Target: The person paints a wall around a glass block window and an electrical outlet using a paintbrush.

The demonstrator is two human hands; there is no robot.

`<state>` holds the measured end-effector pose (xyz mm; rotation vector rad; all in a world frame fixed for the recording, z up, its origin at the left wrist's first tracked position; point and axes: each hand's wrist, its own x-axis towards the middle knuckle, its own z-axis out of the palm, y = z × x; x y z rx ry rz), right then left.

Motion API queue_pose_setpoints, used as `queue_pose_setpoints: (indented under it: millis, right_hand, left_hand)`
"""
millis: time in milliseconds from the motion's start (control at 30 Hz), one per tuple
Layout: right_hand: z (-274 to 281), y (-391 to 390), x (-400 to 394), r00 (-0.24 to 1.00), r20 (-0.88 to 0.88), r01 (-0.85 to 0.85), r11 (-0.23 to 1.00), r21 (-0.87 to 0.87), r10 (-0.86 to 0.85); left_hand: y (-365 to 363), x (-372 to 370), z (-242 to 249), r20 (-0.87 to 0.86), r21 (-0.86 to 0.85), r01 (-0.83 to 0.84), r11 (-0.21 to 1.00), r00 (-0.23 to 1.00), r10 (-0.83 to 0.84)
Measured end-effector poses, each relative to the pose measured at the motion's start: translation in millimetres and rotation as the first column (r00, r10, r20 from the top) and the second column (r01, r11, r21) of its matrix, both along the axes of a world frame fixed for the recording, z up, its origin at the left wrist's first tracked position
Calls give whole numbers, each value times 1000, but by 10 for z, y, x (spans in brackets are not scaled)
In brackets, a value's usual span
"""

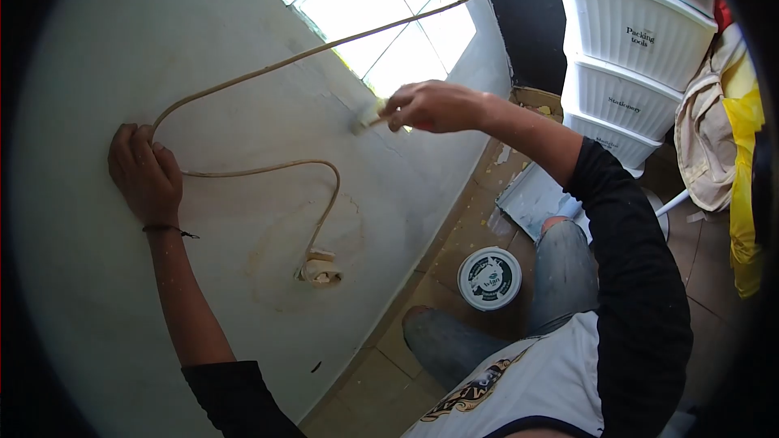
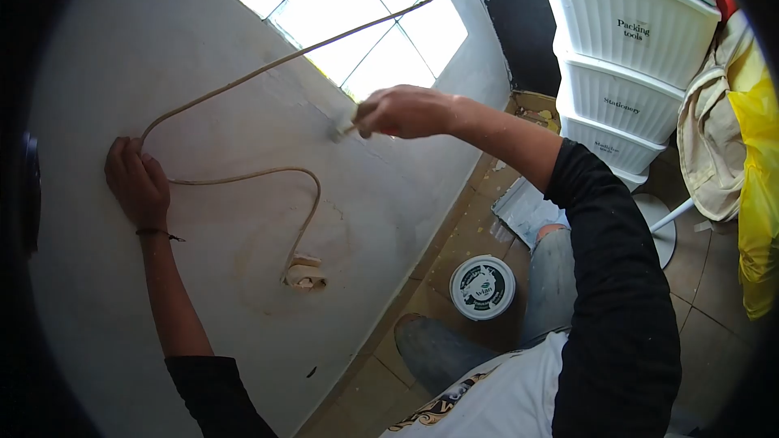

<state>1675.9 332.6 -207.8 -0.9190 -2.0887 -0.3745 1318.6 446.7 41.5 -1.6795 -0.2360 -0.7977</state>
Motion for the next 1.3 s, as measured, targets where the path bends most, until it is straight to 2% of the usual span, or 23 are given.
queue_pose_setpoints:
  millis: [33, 67, 133, 200, 267, 333, 400, 433, 500, 533, 633, 667, 800, 833, 933, 1000, 1067, 1100, 1133, 1200, 1233, 1300]
  right_hand:
    - [91, -71, 0, 997, 5, 74, 993, 87, -75]
    - [65, -87, -12, 997, 6, 73, 994, 86, -74]
    - [-66, -133, -83, 987, -91, 152, 952, 265, -132]
    - [-423, -79, -185, 976, -51, 217, 941, 258, -211]
    - [-884, -14, -299, 980, 1, 196, 958, 210, -201]
    - [-1314, -66, -335, 982, 37, 183, 981, 65, -185]
    - [-1445, -254, -347, 994, 24, 105, 980, -171, -102]
    - [-1456, -290, -321, 995, 27, 98, 982, -161, -95]
    - [-1284, -386, -269, 997, 78, 43, 916, -399, -12]
    - [-1157, -367, -252, 996, 91, 40, 920, -390, -4]
    - [-490, -251, -183, 997, 74, 48, 980, -195, -34]
    - [-271, -201, -148, 999, 4, 39, 988, -147, -39]
    - [469, -174, -197, 993, -16, 117, 988, 103, -116]
    - [556, -146, -209, 990, -24, 142, 973, 183, -140]
    - [634, -25, -266, 982, -44, 186, 941, 283, -181]
    - [683, -15, -328, 980, -30, 197, 931, 306, -197]
    - [731, 11, -369, 980, -121, 187, 934, 304, -156]
    - [824, -28, -386, 971, -145, 229, 915, 332, -191]
    - [904, 63, -351, 983, -133, 173, 888, 427, -127]
    - [1037, 211, -350, 984, -150, 164, 822, 545, -97]
    - [1063, 281, -363, 981, -192, 103, 864, 492, -7]
    - [896, 407, -376, 989, -130, 123, 870, 478, -69]
  left_hand:
    - [-1, -4, -3, 1, -7, -7, 1000, 1000, 7]
    - [-4, -8, -6, 6, -13, -17, 1000, 1000, 17]
    - [-9, 0, -3, 6, -8, -13, 1000, 1000, 13]
    - [-16, 0, -4, 2, -3, -8, 1000, 1000, 8]
    - [-13, 0, -5, 6, -12, -18, 1000, 1000, 18]
    - [-20, 2, -10, -5, -10, -10, 1000, 1000, 10]
    - [-9, 13, 6, -4, 1, -12, 1000, 1000, 12]
    - [-11, 10, 3, -8, -12, -10, 1000, 1000, 10]
    - [-37, 8, -9, -2, -38, -7, 999, 1000, 7]
    - [-40, 0, -16, 11, -29, -15, 999, 1000, 16]
    - [-42, -11, -4, 10, -115, -7, 993, 1000, 8]
    - [-43, -17, -7, 23, -99, -10, 995, 1000, 12]
    - [-6, -32, -18, 38, -96, 15, 995, 999, -12]
    - [-10, -32, -21, 46, -125, 29, 992, 999, -24]
    - [3, -47, -14, 54, -156, 70, 985, 997, -62]
    - [18, -67, -10, 51, -157, 94, 983, 995, -87]
    - [31, -76, -20, 67, -184, 129, 975, 991, -118]
    - [27, -82, -23, 73, -181, 124, 976, 991, -113]
    - [27, -79, -20, 78, -183, 148, 972, 988, -135]
    - [35, -70, -11, 80, -191, 169, 967, 984, -156]
    - [31, -61, -10, 80, -167, 175, 970, 983, -164]
    - [30, -45, -20, 84, -151, 181, 972, 982, -169]
